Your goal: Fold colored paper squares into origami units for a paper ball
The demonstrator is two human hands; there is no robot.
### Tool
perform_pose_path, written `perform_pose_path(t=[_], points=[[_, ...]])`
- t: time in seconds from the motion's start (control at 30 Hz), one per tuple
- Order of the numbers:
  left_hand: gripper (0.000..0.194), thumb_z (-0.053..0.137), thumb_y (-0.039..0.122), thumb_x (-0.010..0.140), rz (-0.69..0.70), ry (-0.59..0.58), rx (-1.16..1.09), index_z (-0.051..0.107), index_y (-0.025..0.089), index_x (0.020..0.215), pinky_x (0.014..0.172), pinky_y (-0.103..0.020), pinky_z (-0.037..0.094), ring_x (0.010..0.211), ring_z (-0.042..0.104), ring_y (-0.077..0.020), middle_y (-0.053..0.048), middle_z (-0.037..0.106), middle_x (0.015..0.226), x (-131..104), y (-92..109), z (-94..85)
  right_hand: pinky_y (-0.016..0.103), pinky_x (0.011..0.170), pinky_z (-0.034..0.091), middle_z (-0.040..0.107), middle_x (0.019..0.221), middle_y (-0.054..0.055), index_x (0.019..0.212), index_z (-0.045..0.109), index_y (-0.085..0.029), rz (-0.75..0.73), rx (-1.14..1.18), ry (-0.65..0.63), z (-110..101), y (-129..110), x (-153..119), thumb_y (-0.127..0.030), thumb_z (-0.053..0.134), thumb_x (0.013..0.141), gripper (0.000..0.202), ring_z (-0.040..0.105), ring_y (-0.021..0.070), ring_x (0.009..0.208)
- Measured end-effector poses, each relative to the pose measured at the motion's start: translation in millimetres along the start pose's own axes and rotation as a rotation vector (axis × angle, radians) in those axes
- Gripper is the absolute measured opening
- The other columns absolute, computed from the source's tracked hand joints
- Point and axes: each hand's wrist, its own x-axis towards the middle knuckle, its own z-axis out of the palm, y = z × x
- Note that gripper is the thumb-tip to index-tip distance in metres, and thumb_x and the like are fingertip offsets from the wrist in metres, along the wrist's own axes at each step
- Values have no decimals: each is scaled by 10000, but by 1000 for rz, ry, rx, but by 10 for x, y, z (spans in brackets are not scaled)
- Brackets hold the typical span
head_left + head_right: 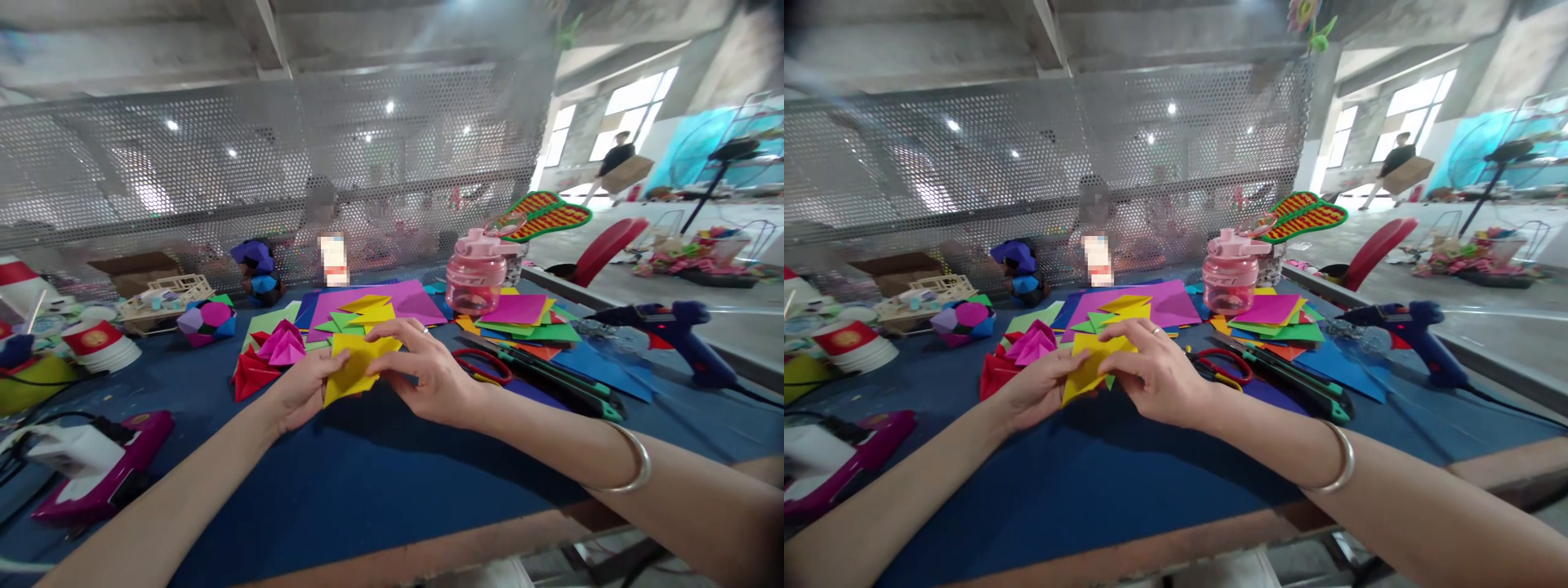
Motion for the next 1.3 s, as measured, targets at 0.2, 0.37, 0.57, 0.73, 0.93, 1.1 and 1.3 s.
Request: perform_pose_path(t=[0.2, 0.37, 0.57, 0.73, 0.93, 1.1, 1.3], points=[[304, 387, 140, 1003, 75, 126, -87, 673, 108, 1099, 803, -318, 603, 889, 742, -216, -121, 760, 977, 25, 84, -7, 471, 946, 466, 569, 1213, 107, 960, 732, -210, 126, -106, -62, 36, 107, -44, 30, 510, 777, 375, 532, 264, 1102], [303, 398, 117, 992, 88, 156, -121, 654, 89, 1153, 875, -346, 593, 1004, 721, -247, -147, 749, 1046, 20, 90, 17, 490, 932, 480, 552, 1237, 127, 1048, 722, -204, 200, -119, -86, 64, 181, -68, 65, 447, 767, 477, 535, 277, 1129], [319, 444, 91, 969, 106, 164, -142, 612, 110, 1239, 924, -356, 576, 1034, 712, -245, -140, 739, 1099, 20, 85, 36, 475, 940, 489, 534, 1242, 137, 1121, 684, -186, 225, -110, -103, 70, 179, -74, 67, 456, 728, 520, 536, 276, 1144], [345, 483, 64, 939, 113, 168, -133, 603, 108, 1260, 912, -353, 581, 986, 729, -247, -138, 748, 1075, 2, 89, 42, 488, 1017, 439, 486, 1313, 124, 1224, 621, -211, 194, -101, -143, 82, 154, -90, 78, 488, 641, 665, 500, 278, 1199], [373, 530, 50, 896, 106, 169, -120, 619, 112, 1254, 876, -371, 592, 933, 742, -261, -140, 753, 1064, -4, 72, 53, 505, 969, 454, 555, 1232, 114, 1132, 699, -243, 144, -157, -160, 49, 125, -46, -65, 656, 796, 383, 518, 285, 1123], [355, 553, 64, 881, 92, 172, -109, 635, 96, 1225, 870, -365, 592, 966, 733, -270, -155, 741, 1100, 5, 41, 46, 455, 914, 463, 623, 1141, 86, 1078, 740, -259, 87, -178, -143, 52, 167, -50, -75, 690, 806, 332, 533, 272, 1096], [351, 644, 58, 805, 87, 213, -88, 667, 89, 1154, 867, -368, 593, 1003, 719, -301, -155, 743, 1099, 5, 46, 46, 441, 913, 458, 640, 1137, 87, 1093, 733, -241, 91, -174, -138, 64, 160, -65, -40, 662, 806, 358, 542, 264, 1093]])
